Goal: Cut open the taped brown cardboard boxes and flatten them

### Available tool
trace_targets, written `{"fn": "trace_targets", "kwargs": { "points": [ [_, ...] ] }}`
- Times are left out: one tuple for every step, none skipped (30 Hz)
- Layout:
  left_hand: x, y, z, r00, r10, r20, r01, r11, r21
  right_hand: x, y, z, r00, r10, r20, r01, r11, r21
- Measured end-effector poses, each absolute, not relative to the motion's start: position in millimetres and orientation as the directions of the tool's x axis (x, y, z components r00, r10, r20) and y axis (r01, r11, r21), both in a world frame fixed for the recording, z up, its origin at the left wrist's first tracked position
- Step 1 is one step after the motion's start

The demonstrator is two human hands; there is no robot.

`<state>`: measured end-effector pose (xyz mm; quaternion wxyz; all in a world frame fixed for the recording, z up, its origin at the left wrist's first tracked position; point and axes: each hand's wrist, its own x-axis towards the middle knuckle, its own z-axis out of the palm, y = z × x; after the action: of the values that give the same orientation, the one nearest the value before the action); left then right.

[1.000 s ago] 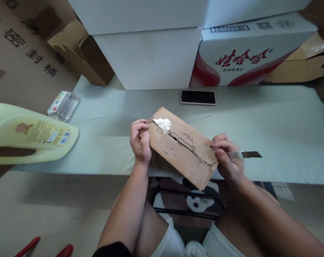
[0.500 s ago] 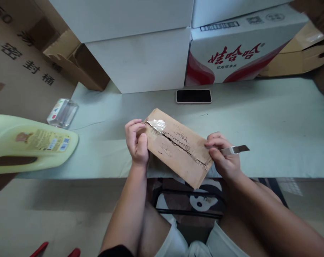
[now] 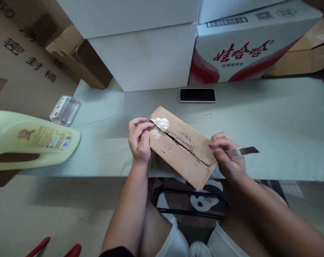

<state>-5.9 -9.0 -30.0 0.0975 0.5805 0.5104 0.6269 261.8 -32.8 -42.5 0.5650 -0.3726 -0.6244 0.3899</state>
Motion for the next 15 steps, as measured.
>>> {"fn": "trace_targets", "kwargs": {
  "points": [
    [-5.5, -8.7, -29.6, -0.315, 0.713, 0.626, 0.468, -0.457, 0.756, 261.8, -32.8, -42.7, -0.089, 0.905, 0.417, 0.019, 0.420, -0.907],
    [-5.2, -8.6, -29.3, -0.323, 0.712, 0.623, 0.464, -0.455, 0.760, 261.8, -32.9, -42.7, -0.093, 0.904, 0.418, 0.014, 0.421, -0.907],
    [-5.1, -8.4, -29.1, -0.329, 0.714, 0.619, 0.459, -0.452, 0.765, 261.6, -33.0, -42.5, -0.096, 0.903, 0.420, 0.009, 0.422, -0.906],
    [-5.2, -8.3, -29.0, -0.333, 0.716, 0.613, 0.452, -0.449, 0.771, 261.5, -33.1, -42.2, -0.099, 0.902, 0.420, 0.008, 0.423, -0.906],
    [-5.4, -8.0, -29.1, -0.337, 0.719, 0.607, 0.444, -0.447, 0.776, 261.3, -33.3, -41.8, -0.099, 0.902, 0.420, 0.009, 0.423, -0.906],
    [-5.6, -7.8, -29.3, -0.343, 0.721, 0.603, 0.437, -0.446, 0.781, 261.1, -33.5, -41.6, -0.100, 0.902, 0.419, 0.012, 0.423, -0.906],
    [-5.8, -7.4, -29.5, -0.347, 0.720, 0.601, 0.430, -0.448, 0.784, 261.1, -33.6, -41.4, -0.098, 0.903, 0.419, 0.015, 0.422, -0.906],
    [-5.9, -7.0, -29.8, -0.350, 0.719, 0.600, 0.422, -0.451, 0.786, 261.1, -33.7, -41.4, -0.098, 0.903, 0.419, 0.016, 0.422, -0.906],
    [-5.9, -6.5, -30.1, -0.352, 0.717, 0.601, 0.415, -0.456, 0.787, 261.2, -33.7, -41.6, -0.101, 0.902, 0.420, 0.016, 0.423, -0.906],
    [-5.8, -6.1, -30.4, -0.354, 0.715, 0.603, 0.410, -0.461, 0.787, 261.4, -33.5, -41.9, -0.105, 0.901, 0.421, 0.014, 0.425, -0.905],
    [-5.5, -5.8, -30.6, -0.354, 0.712, 0.606, 0.408, -0.465, 0.786, 261.7, -33.3, -42.1, -0.111, 0.899, 0.424, 0.010, 0.428, -0.904],
    [-5.3, -5.7, -30.8, -0.353, 0.709, 0.610, 0.412, -0.468, 0.782, 262.1, -33.1, -42.4, -0.118, 0.896, 0.428, 0.006, 0.432, -0.902],
    [-5.1, -5.7, -31.0, -0.349, 0.706, 0.616, 0.422, -0.468, 0.776, 262.4, -32.9, -42.5, -0.122, 0.893, 0.433, 0.002, 0.436, -0.900],
    [-5.0, -5.8, -31.2, -0.341, 0.704, 0.623, 0.437, -0.467, 0.768, 262.8, -32.7, -42.5, -0.128, 0.891, 0.435, 0.001, 0.439, -0.899],
    [-5.1, -6.1, -31.6, -0.328, 0.704, 0.630, 0.454, -0.467, 0.758, 263.1, -32.6, -42.5, -0.132, 0.891, 0.435, 0.001, 0.439, -0.898]
  ]
}}
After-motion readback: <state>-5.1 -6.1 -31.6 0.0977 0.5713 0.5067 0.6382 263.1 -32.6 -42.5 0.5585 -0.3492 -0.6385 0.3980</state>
